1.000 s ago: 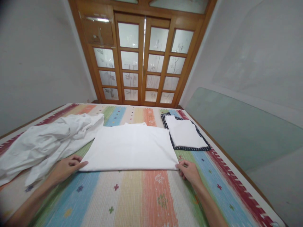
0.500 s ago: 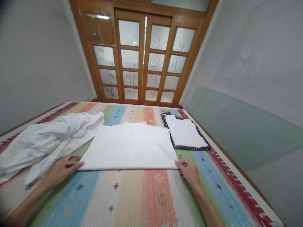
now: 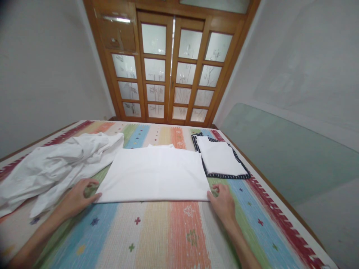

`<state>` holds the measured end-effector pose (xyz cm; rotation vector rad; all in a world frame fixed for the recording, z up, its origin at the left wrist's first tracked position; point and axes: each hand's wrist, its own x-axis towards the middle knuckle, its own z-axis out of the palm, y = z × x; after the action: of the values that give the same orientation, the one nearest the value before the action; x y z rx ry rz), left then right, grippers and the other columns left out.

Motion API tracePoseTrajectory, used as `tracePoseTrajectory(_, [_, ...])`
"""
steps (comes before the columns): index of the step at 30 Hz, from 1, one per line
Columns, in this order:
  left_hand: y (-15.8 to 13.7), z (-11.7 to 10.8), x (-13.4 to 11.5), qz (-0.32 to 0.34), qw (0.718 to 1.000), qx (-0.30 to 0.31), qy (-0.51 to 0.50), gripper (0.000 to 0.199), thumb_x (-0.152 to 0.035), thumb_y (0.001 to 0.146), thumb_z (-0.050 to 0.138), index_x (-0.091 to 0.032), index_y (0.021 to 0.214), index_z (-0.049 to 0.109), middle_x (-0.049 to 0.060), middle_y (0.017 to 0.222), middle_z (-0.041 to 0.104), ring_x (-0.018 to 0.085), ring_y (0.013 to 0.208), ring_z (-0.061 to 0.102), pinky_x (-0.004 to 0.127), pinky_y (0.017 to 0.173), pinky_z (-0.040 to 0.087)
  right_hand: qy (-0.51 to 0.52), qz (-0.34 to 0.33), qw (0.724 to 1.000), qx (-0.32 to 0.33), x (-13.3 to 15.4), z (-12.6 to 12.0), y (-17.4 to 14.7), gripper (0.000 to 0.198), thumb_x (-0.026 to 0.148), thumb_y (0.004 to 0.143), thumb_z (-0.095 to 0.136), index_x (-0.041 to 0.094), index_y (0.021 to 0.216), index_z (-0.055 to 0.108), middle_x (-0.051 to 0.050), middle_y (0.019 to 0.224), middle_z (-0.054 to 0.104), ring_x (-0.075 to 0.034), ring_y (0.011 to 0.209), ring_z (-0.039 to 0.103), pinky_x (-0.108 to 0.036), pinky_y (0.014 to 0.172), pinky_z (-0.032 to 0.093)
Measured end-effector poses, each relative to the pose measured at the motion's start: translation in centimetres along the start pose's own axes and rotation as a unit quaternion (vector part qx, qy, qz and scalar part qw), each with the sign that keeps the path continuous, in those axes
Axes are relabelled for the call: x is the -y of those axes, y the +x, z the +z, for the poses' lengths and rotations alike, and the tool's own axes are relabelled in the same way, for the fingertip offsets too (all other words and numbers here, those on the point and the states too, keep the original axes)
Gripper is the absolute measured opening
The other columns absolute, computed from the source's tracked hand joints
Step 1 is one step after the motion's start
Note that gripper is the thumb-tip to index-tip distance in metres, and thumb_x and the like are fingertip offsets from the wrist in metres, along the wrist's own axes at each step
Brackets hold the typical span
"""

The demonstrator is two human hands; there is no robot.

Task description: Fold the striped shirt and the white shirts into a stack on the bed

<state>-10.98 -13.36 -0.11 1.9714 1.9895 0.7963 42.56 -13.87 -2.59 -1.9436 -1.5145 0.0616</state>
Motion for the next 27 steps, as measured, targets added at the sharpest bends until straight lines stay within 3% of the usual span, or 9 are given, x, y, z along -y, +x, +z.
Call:
tracePoseTrajectory(2, [0.7,0.9,-1.0,0.039,0.999,-0.029,0.015,0.049,-0.059,0.072,0.056,-0.018,0.097,0.063,0.013,0.105,0.067,0.030,0.102,0.061,0.044,0.097,0.047,-0.034,-0.059,0.997,-0.027,1.3,0.5,0.4,0.022,0.038,0.077,0.056,0.020,0.089,0.060,-0.010,0.094,0.060,-0.026,0.086,0.059,-0.038,0.078,0.048])
tracePoseTrajectory(5, [1.8,3.5,-3.6,0.111,0.993,-0.022,0.012,0.049,-0.055,0.085,0.046,-0.015,0.109,0.061,0.015,0.116,0.066,0.029,0.114,0.058,0.046,0.105,0.041,-0.005,-0.170,0.985,-0.014,4.5,2.3,0.8,0.020,0.036,0.085,0.054,0.020,0.096,0.060,-0.012,0.101,0.060,-0.028,0.099,0.057,-0.042,0.090,0.046])
tracePoseTrajectory(8, [2.5,7.2,-7.0,0.182,0.983,0.006,0.027,0.055,-0.055,0.091,0.041,-0.014,0.125,0.056,0.016,0.133,0.059,0.029,0.130,0.049,0.046,0.110,0.038,0.040,-0.274,0.960,0.050,8.3,4.8,0.3,0.024,0.036,0.090,0.054,0.020,0.107,0.061,-0.015,0.119,0.060,-0.029,0.114,0.055,-0.047,0.099,0.044])
tracePoseTrajectory(11, [2.5,10.7,-10.2,0.251,0.965,0.033,0.060,0.060,-0.055,0.093,0.042,-0.015,0.138,0.048,0.015,0.147,0.048,0.030,0.141,0.035,0.046,0.114,0.034,0.048,-0.365,0.921,0.126,11.5,7.2,-0.7,0.043,0.043,0.091,0.056,0.016,0.124,0.058,-0.016,0.140,0.052,-0.031,0.133,0.044,-0.049,0.109,0.039])
tracePoseTrajectory(15, [1.7,13.3,-12.2,0.313,0.941,0.078,0.097,0.061,-0.049,0.097,0.037,-0.015,0.147,0.038,0.014,0.154,0.039,0.030,0.145,0.028,0.049,0.117,0.027,0.029,-0.440,0.873,0.208,12.9,8.8,-1.1,0.066,0.051,0.092,0.052,0.013,0.145,0.043,-0.015,0.154,0.037,-0.030,0.145,0.027,-0.049,0.116,0.031])
tracePoseTrajectory(19, [1.2,13.1,-11.1,0.323,0.935,0.085,0.121,0.065,-0.055,0.096,0.035,-0.019,0.150,0.033,0.010,0.155,0.037,0.026,0.145,0.029,0.047,0.119,0.022,-0.018,-0.433,0.869,0.239,10.6,8.9,0.1,0.074,0.063,0.090,0.048,0.017,0.148,0.041,-0.013,0.155,0.034,-0.029,0.145,0.028,-0.050,0.117,0.027])
tracePoseTrajectory(23, [1.8,11.5,-8.0,0.273,0.947,0.069,0.156,0.067,-0.060,0.095,0.035,-0.024,0.151,0.033,0.006,0.155,0.036,0.025,0.145,0.029,0.046,0.119,0.021,-0.061,-0.379,0.900,0.207,6.8,8.6,1.8,0.067,0.060,0.095,0.039,0.020,0.149,0.038,-0.010,0.157,0.031,-0.027,0.146,0.026,-0.051,0.118,0.025])
tracePoseTrajectory(27, [2.9,10.0,-4.5,0.198,0.961,0.045,0.189,0.069,-0.062,0.095,0.030,-0.020,0.149,0.037,0.009,0.155,0.037,0.027,0.145,0.028,0.047,0.118,0.023,-0.104,-0.290,0.938,0.162,3.6,8.8,3.5,0.071,0.059,0.098,0.030,0.013,0.151,0.035,-0.015,0.156,0.031,-0.029,0.146,0.026,-0.051,0.118,0.023])
